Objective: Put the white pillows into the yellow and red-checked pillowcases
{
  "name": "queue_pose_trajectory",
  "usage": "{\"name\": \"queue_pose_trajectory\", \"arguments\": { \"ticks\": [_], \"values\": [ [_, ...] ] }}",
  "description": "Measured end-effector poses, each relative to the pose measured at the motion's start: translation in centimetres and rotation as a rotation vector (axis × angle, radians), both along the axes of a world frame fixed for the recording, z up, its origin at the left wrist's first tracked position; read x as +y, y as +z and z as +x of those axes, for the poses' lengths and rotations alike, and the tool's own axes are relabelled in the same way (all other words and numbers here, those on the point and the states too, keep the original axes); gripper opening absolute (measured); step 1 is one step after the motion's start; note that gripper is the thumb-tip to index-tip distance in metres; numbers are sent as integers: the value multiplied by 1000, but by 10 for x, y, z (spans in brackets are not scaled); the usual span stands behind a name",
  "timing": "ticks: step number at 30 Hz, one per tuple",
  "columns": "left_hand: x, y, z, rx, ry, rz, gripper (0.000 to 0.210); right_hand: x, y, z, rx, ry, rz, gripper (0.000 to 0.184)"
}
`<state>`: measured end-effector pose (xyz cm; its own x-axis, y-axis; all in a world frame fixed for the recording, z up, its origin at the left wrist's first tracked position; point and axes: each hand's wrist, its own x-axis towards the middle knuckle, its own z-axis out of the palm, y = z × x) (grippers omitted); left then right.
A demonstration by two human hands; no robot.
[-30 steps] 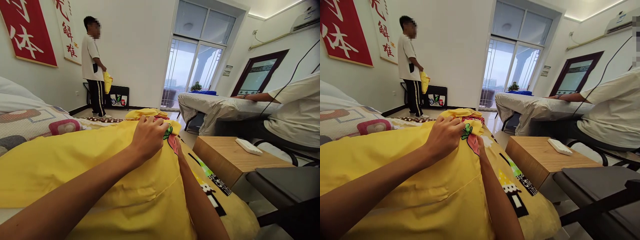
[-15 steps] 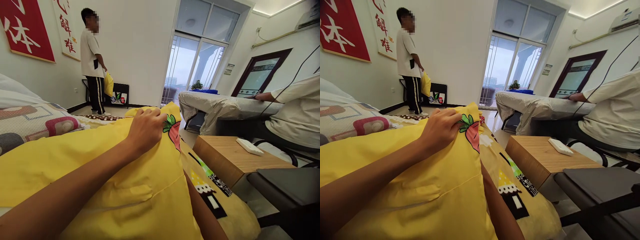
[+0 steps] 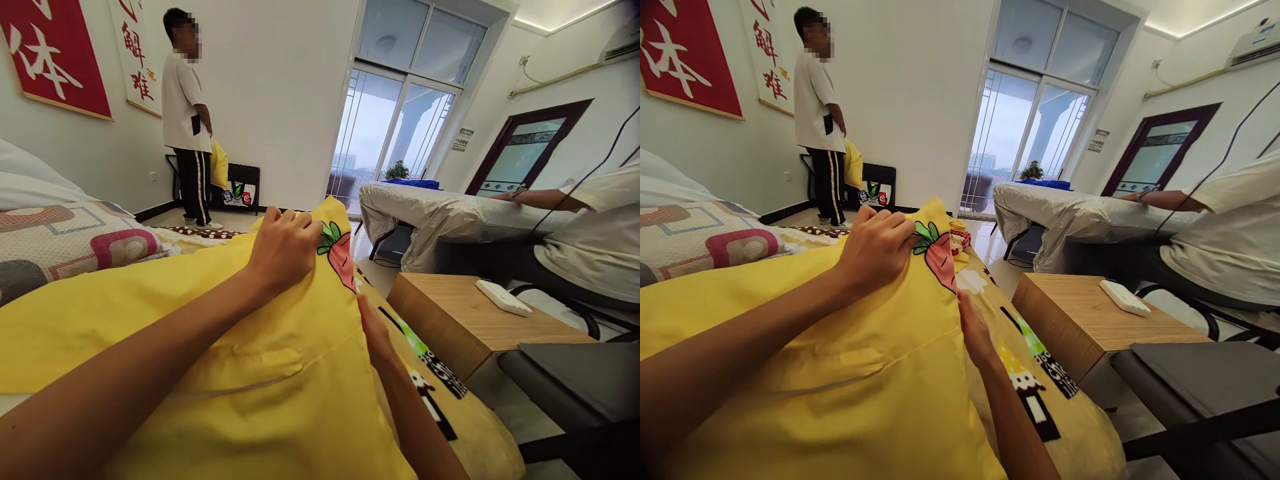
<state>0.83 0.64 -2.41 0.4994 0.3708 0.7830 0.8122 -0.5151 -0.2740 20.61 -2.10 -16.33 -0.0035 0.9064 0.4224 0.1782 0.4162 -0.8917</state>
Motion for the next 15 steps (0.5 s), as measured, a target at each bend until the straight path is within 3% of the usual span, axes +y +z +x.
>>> {"name": "queue_pose_trajectory", "arguments": {
  "ticks": [4, 9, 12, 15],
  "values": [
    [10, 3, -3, 24, -6, 2, 24, -47, 2, -8, -188, 123, -81, 57],
    [33, 7, -13, -191, 12, -25, 25, -91, -34, -18, -296, 146, -227, 58],
    [48, 6, -22, -209, 74, -11, 26, -92, -57, -8, -282, 143, -240, 55],
    [55, 7, -28, -196, 115, -16, 26, -72, -66, 11, -355, 189, -203, 50]
  ]
}}
